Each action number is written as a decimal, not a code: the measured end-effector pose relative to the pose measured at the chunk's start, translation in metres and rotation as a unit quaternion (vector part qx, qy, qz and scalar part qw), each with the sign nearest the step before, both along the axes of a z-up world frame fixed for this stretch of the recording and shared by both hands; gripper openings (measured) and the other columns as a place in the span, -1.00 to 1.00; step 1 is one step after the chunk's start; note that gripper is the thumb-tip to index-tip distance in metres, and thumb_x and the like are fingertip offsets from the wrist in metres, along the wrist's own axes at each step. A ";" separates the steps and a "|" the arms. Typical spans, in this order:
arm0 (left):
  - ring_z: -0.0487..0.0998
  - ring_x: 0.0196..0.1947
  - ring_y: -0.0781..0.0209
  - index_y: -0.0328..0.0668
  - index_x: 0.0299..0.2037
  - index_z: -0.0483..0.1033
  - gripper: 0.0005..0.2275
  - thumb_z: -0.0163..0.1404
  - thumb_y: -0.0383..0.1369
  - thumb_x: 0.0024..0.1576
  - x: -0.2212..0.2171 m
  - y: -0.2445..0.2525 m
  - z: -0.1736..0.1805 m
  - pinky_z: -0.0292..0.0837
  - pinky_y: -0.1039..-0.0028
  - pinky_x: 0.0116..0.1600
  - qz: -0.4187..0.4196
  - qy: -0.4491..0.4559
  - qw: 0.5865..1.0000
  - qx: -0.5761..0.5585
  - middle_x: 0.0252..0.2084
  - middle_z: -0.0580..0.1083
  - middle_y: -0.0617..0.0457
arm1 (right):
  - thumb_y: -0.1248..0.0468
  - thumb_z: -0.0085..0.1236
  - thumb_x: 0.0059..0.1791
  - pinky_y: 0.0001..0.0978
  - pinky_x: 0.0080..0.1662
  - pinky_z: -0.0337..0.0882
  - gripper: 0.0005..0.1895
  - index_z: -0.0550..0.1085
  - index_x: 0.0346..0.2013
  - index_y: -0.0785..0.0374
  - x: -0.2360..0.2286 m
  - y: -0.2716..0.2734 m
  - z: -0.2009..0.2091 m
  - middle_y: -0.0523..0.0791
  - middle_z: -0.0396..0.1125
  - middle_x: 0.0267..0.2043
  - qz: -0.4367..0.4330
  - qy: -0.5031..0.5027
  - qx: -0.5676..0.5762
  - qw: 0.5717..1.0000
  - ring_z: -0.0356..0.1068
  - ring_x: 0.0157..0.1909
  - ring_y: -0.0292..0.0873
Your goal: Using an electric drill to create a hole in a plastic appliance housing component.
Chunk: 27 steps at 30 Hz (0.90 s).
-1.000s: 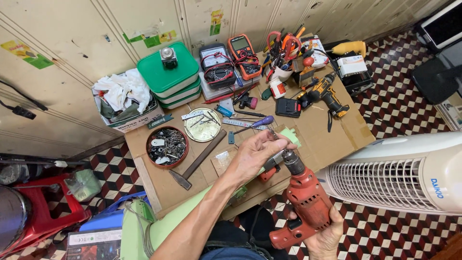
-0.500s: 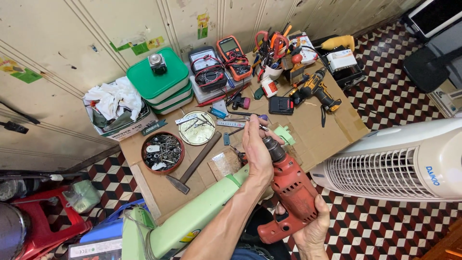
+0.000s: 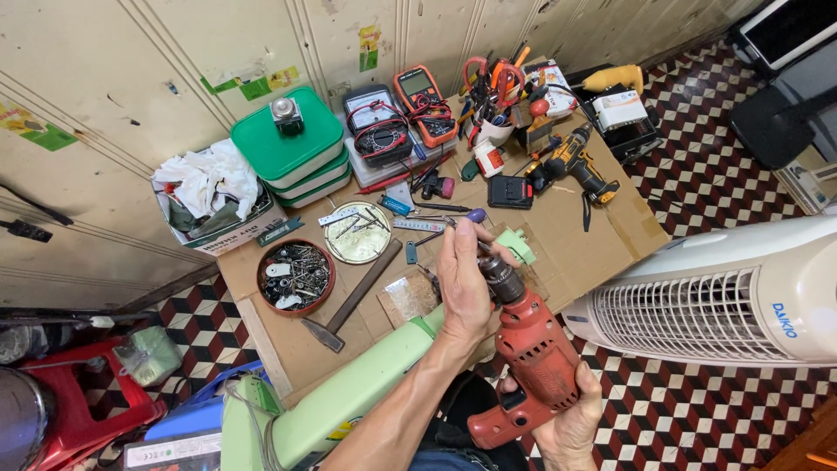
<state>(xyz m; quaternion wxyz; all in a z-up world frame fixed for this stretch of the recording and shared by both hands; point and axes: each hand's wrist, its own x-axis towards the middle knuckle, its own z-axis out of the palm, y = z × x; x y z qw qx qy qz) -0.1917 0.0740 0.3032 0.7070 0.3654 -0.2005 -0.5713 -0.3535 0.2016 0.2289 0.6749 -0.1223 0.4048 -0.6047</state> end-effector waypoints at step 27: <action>0.52 -0.39 0.34 -0.35 0.00 0.52 -0.47 -0.29 0.04 0.33 -0.002 0.001 -0.016 0.48 0.53 -0.25 -0.134 -0.090 0.986 0.029 -0.36 0.55 -0.03 | -0.13 -0.04 0.00 -0.01 -0.27 0.56 -0.27 0.35 0.21 0.45 0.002 -0.003 0.017 0.15 0.44 -0.08 -0.003 0.003 0.001 1.000 0.49 -0.28 0.09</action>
